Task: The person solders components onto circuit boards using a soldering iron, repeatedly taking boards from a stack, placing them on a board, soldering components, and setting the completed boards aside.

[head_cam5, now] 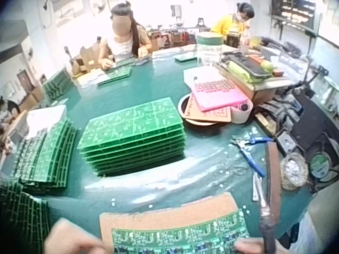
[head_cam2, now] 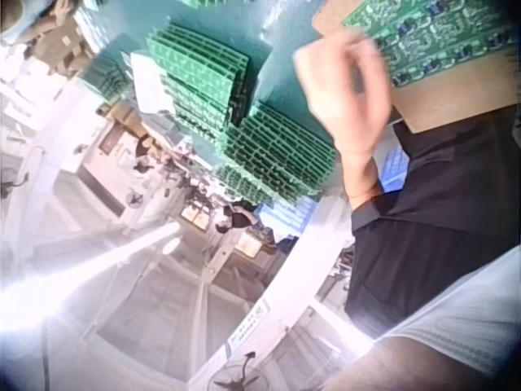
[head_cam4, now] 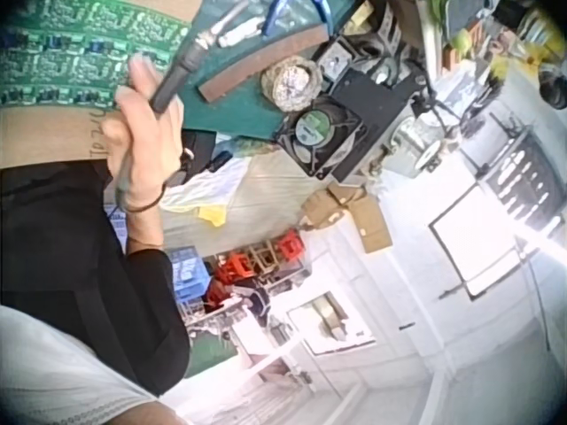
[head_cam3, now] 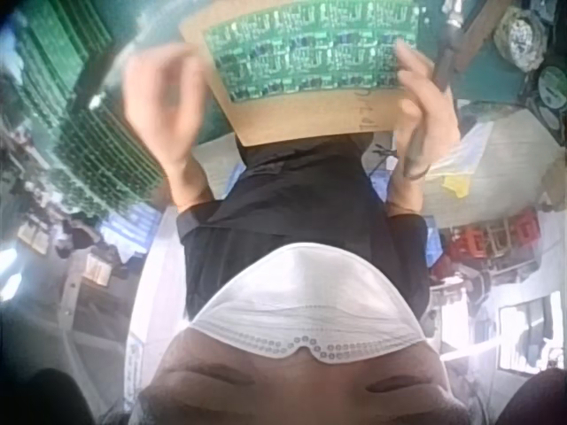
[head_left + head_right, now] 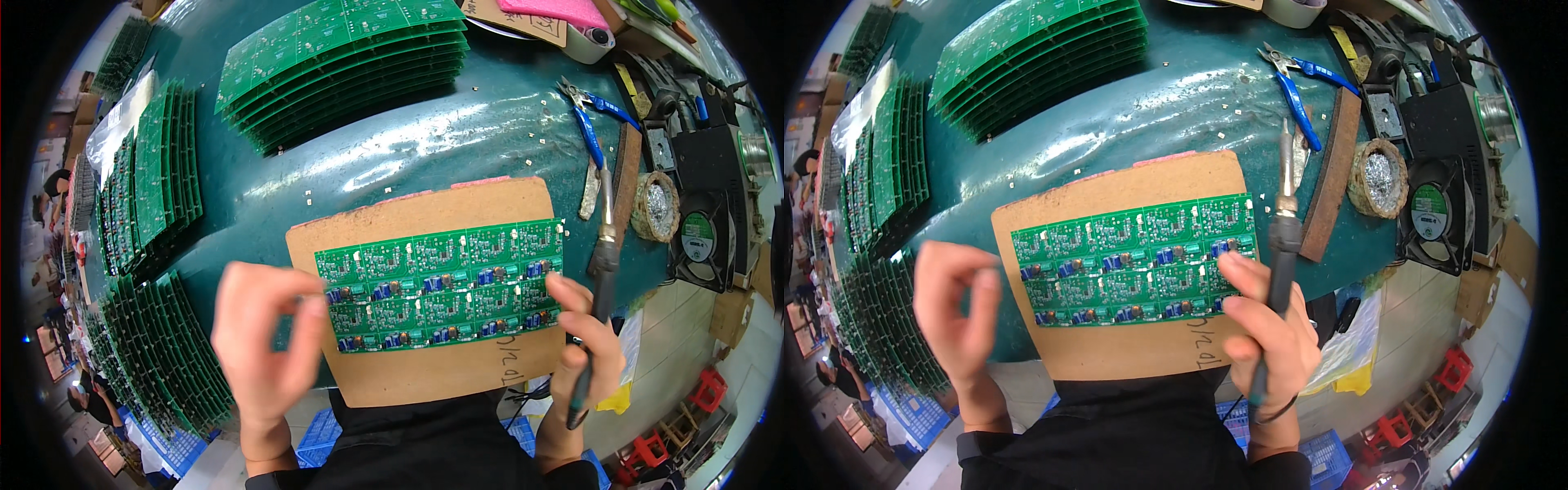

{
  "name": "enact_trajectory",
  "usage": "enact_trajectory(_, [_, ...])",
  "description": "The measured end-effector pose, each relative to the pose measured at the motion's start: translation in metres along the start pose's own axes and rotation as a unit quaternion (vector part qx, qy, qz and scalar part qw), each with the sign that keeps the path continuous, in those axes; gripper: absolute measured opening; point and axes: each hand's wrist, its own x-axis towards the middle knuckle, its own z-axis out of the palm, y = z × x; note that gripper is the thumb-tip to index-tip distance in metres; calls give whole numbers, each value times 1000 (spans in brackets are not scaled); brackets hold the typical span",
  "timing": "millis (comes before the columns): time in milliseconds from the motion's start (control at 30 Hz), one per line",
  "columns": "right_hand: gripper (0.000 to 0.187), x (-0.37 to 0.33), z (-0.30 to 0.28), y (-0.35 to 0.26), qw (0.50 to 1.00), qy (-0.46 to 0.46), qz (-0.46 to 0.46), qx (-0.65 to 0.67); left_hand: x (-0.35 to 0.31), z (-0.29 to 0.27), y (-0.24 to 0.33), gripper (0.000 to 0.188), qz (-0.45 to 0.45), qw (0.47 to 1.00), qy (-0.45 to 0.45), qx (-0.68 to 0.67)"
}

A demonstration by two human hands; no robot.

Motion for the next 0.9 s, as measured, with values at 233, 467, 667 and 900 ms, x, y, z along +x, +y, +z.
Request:
enact_trajectory(233, [29, 8, 17, 2, 972, -74, -47, -218, 2, 49, 0, 29, 96, 989, -109, 41])
enact_trajectory(467, [32, 9, 20, 2, 973, -93, -43, -205, -4, 45, -6, 33, 99, 987, -110, 54])
enact_trajectory(667, [30, 6, 12, 0, 990, -45, -16, -129, -8, 34, -9, 32, 61, 997, -57, 7])
enact_trajectory(900, [39, -19, -16, -10, 988, 97, 26, -118, -25, -2, 10, 12, -84, 915, 102, -381])
